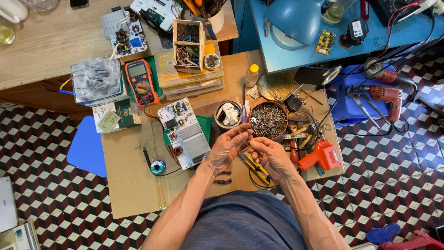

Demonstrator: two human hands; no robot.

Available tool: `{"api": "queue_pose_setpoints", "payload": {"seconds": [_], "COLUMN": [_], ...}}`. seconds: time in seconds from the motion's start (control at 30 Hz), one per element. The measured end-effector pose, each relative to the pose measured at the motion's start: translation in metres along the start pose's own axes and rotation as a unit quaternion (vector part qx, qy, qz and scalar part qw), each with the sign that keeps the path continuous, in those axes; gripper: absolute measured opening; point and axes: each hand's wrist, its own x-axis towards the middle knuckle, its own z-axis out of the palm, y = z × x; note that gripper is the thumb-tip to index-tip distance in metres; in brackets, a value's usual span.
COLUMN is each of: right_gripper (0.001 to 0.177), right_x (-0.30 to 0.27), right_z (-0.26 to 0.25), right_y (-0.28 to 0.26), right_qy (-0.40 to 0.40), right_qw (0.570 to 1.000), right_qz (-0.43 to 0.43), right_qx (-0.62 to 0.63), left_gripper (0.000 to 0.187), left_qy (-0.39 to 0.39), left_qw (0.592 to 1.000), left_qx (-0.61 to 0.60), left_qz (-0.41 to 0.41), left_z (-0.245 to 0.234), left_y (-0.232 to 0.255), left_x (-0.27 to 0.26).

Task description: The person handles a power supply unit, flips it over, and uses a multimeter to test components. They then use a power drill to remove screws from the unit's casing. The person continues to manipulate the unit and tools on a cluttered workbench.

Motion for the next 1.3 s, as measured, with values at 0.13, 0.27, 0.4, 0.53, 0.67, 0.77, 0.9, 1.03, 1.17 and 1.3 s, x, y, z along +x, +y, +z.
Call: {"api": "queue_pose_setpoints", "payload": {"seconds": [0.13,0.27,0.4,0.53,0.67,0.77,0.9,1.03,1.17,1.3], "right_gripper": [0.021,0.029,0.032,0.03,0.028,0.031,0.032,0.042,0.031,0.022], "right_x": [0.0,-0.001,-0.008,-0.017,-0.017,-0.009,0.034,0.08,0.072,0.07], "right_z": [-0.003,0.006,0.011,0.008,-0.001,-0.016,-0.045,-0.069,-0.077,-0.076], "right_y": [0.0,-0.005,-0.018,-0.031,-0.031,-0.032,-0.044,-0.05,-0.055,-0.074], "right_qy": [-0.014,0.043,0.066,0.082,0.068,0.085,0.217,0.199,0.239,0.252], "right_qw": [0.999,0.995,0.972,0.941,0.929,0.925,0.782,0.643,0.677,0.692], "right_qz": [0.039,0.045,-0.019,-0.045,-0.062,-0.069,-0.137,-0.291,-0.289,-0.293], "right_qx": [0.005,-0.073,-0.227,-0.326,-0.358,-0.365,-0.567,-0.68,-0.633,-0.61], "left_gripper": [0.038,0.043,0.051,0.055,0.057,0.056,0.063,0.044,0.051,0.066], "left_qy": [0.078,0.151,0.14,0.137,0.136,0.149,0.22,0.094,-0.037,-0.036], "left_qw": [0.995,0.98,0.984,0.99,0.99,0.988,0.95,0.684,0.546,0.544], "left_qx": [0.043,0.113,0.094,0.039,0.017,0.028,0.218,0.708,0.818,0.824], "left_qz": [0.037,0.065,0.051,0.008,0.026,0.027,0.033,0.151,0.177,0.154], "left_z": [0.002,0.011,0.02,0.019,0.013,0.009,-0.004,-0.013,-0.009,-0.008], "left_y": [-0.018,-0.031,-0.037,-0.042,-0.061,-0.074,-0.079,-0.099,-0.111,-0.101], "left_x": [0.007,0.013,0.026,0.033,0.045,0.061,0.079,0.072,0.085,0.114]}}
